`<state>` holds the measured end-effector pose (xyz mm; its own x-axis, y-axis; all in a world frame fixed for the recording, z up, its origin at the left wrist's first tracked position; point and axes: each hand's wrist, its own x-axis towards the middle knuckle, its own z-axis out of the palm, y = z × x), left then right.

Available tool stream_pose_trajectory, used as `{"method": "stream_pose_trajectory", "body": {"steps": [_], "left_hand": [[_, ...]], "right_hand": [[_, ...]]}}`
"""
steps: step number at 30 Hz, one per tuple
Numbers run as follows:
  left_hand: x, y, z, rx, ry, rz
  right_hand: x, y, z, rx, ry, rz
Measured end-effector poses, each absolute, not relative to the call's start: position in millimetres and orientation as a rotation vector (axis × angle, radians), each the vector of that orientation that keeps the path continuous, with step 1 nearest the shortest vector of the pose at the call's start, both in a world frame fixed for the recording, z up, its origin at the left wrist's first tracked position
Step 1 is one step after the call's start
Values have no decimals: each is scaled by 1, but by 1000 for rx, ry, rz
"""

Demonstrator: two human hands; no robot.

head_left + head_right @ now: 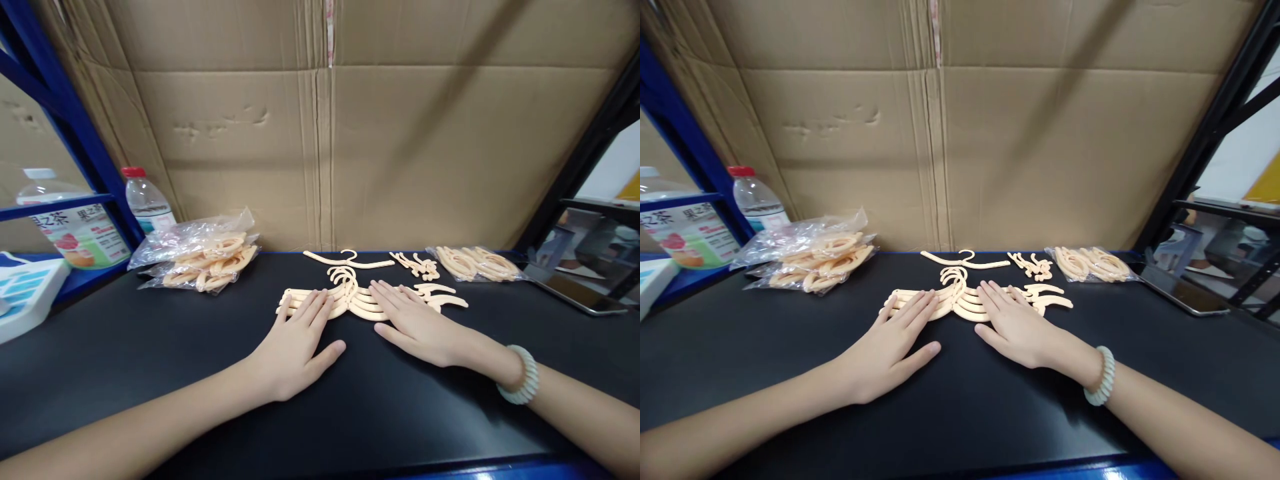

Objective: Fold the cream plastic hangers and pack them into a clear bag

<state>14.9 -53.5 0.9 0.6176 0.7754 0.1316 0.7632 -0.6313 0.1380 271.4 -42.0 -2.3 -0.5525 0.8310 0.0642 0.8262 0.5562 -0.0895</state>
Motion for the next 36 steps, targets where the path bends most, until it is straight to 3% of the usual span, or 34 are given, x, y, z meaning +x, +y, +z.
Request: {"method": "stream_pose_trajectory", "body": {"steps": [7,16,36], "left_hand": [[17,-58,3,2802,1262,327],[22,-74,18,2822,657,212],[25,-75,24,2791,664,234]], "right_hand": [[271,-41,-3,-1385,-2644,79],[272,-39,-6,-1426,-2659,22],[275,-39,-5,-1410,-2664,51]]}}
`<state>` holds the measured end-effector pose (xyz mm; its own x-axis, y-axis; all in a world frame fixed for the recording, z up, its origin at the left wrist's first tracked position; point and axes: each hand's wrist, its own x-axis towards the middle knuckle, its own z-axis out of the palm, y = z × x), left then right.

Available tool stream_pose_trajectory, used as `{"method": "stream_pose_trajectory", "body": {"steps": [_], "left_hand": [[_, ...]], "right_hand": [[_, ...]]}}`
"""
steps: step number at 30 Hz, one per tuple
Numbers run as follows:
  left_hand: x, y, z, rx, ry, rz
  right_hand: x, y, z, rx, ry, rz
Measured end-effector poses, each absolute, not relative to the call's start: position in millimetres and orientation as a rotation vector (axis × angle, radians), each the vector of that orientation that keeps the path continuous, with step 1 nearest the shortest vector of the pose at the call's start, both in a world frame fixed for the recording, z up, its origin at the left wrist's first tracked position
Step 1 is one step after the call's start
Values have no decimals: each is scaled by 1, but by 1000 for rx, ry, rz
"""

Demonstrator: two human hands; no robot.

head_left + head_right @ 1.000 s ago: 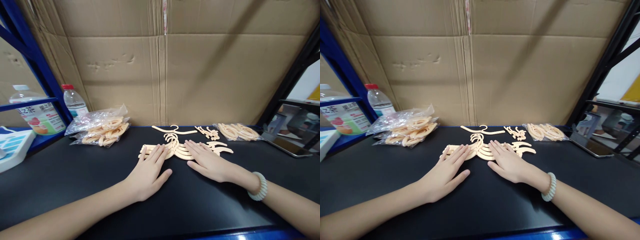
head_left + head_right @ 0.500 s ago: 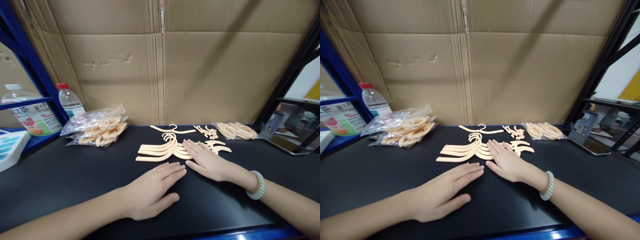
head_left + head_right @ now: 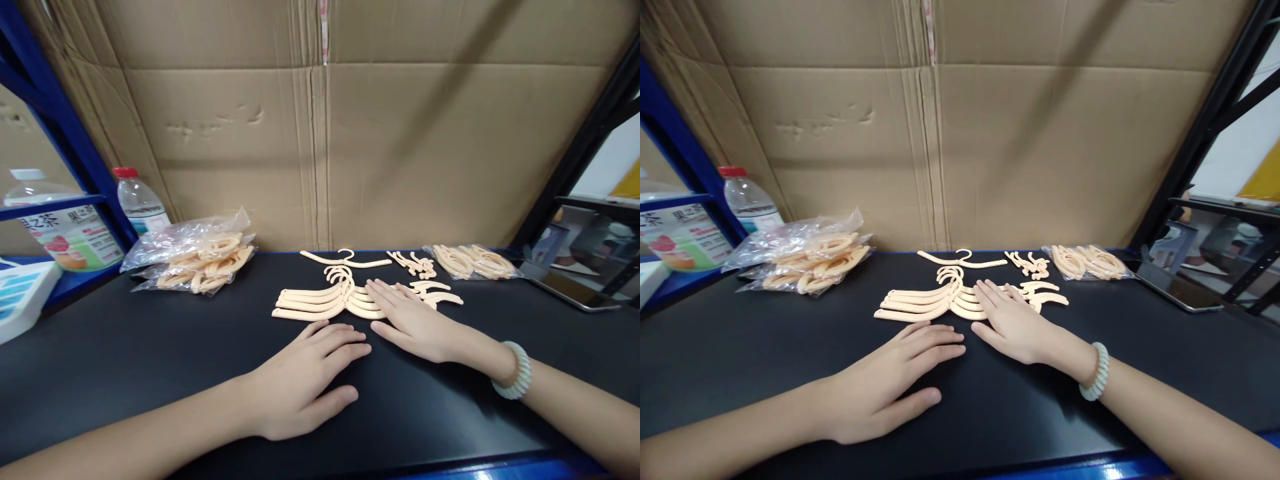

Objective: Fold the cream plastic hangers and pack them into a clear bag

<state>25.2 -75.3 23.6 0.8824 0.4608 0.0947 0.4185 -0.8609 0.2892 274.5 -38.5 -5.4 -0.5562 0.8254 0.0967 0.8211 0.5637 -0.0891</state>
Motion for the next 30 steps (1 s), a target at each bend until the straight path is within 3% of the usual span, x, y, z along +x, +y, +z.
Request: {"method": "stream_pose_trajectory", "body": {"steps": [30], "left_hand": [[24,-75,24,2791,643,291]], "right_hand": [[276,-38,-7,-1365,-2643,39]]}}
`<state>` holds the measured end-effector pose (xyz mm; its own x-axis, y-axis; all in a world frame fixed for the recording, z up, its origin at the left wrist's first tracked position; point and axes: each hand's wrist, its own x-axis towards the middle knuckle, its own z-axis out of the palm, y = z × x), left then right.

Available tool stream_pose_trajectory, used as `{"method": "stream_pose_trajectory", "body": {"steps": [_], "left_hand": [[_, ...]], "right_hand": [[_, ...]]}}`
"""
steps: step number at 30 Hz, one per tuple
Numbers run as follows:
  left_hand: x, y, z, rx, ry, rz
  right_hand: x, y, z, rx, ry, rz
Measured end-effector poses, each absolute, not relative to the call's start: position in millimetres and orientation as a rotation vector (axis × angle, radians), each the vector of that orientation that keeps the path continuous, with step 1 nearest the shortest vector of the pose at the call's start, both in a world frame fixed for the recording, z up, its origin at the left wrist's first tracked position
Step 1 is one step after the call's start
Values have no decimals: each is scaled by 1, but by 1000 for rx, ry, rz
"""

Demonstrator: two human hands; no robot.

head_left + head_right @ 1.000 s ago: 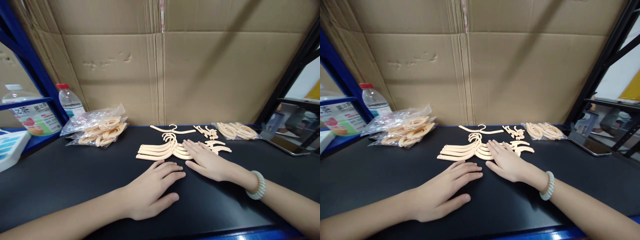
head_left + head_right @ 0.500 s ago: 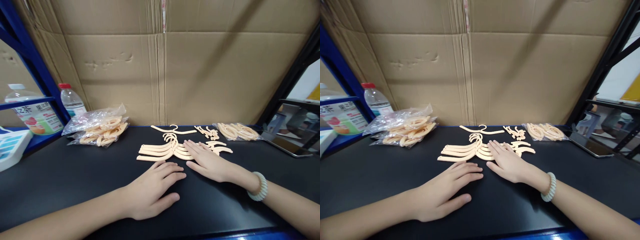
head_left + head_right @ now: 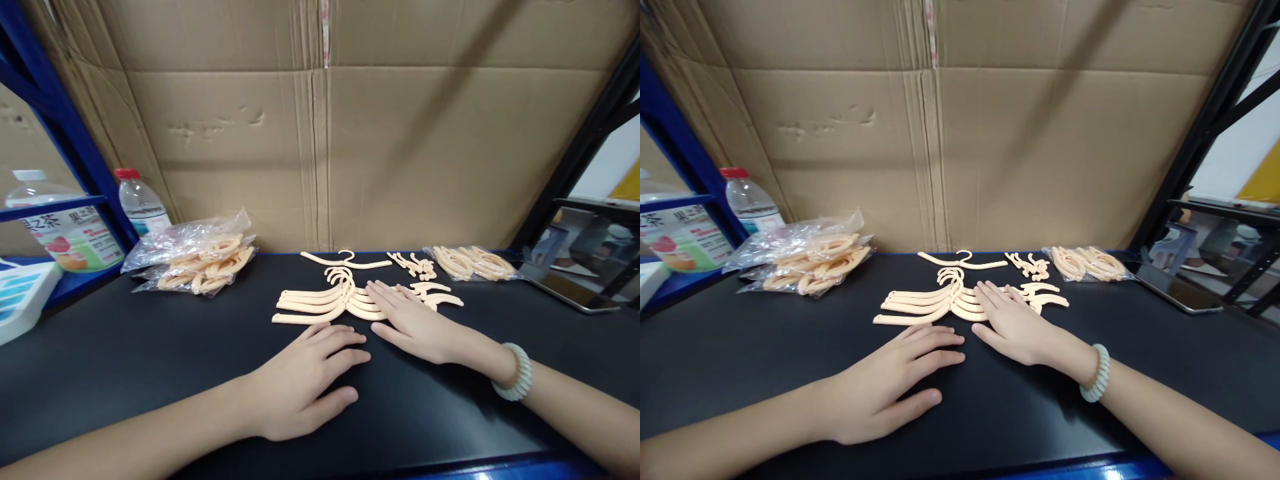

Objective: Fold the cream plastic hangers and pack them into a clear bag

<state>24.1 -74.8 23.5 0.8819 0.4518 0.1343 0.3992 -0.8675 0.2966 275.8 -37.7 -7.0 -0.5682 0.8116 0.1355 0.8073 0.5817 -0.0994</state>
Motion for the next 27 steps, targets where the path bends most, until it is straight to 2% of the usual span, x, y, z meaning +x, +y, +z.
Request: {"method": "stream_pose_trajectory", "body": {"steps": [17,27], "left_hand": [[23,-75,23,2791,635,301],[23,-75,24,2782,620,333]], "right_hand": [[273,-42,7,-1398,-2632,96],[297,-9,-1,-1227,-2283,-39]]}}
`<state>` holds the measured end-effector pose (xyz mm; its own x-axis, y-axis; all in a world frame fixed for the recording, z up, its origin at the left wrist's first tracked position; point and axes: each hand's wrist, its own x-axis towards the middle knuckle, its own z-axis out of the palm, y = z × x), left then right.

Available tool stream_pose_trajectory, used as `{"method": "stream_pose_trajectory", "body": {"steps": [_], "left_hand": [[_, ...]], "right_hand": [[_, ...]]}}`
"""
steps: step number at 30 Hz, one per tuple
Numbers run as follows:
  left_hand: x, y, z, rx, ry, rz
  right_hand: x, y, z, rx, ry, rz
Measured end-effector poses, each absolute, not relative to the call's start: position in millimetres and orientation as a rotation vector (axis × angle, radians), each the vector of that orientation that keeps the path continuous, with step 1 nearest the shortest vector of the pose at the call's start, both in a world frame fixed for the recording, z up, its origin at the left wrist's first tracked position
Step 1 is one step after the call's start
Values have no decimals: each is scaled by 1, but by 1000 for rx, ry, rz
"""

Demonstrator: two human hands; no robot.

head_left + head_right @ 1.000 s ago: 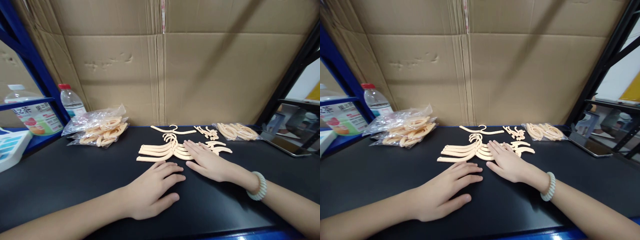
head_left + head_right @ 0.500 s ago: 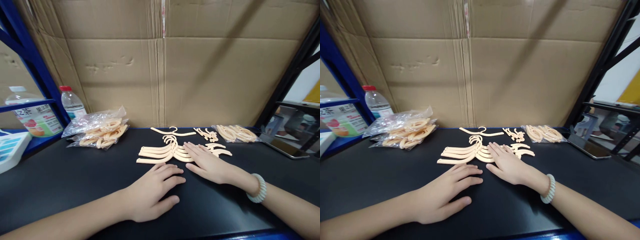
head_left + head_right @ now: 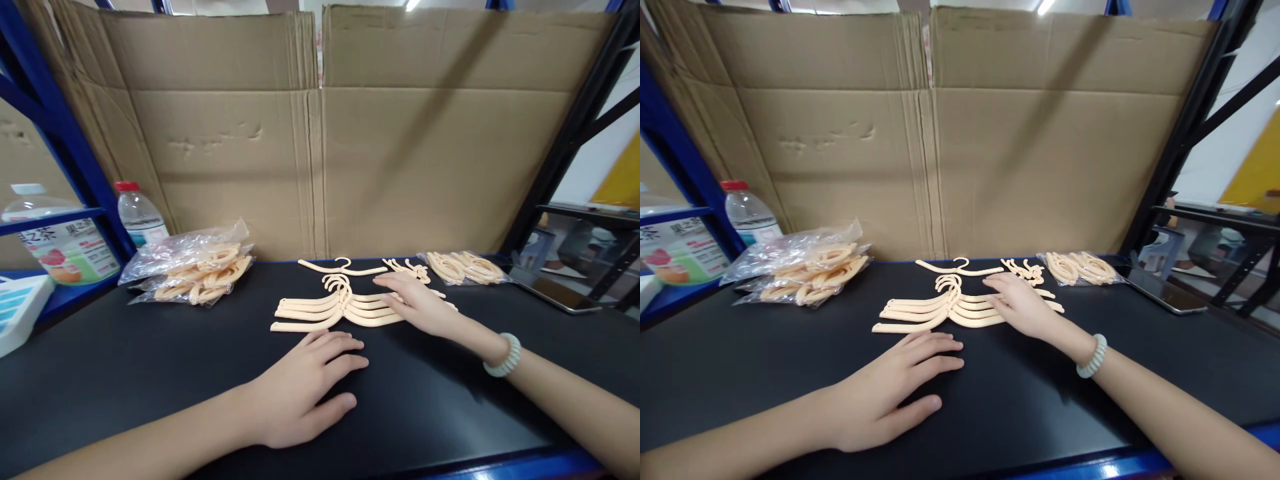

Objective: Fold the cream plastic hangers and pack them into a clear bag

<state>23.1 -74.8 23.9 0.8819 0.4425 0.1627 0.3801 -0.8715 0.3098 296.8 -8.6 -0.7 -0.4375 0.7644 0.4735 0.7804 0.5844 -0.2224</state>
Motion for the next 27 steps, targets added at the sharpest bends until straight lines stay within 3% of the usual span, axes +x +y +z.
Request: {"method": "stream_pose_trajectory", "body": {"steps": [8,20,27], "left_hand": [[21,-74,22,2797,604,347],[19,-74,20,2792,601,337],[19,-74,20,2789,629,291]], "right_hand": [[318,24,3,-1448,-2144,-94],[309,74,6,-1401,-2394,-175],[307,64,6,-1407,-2344,-138]]}}
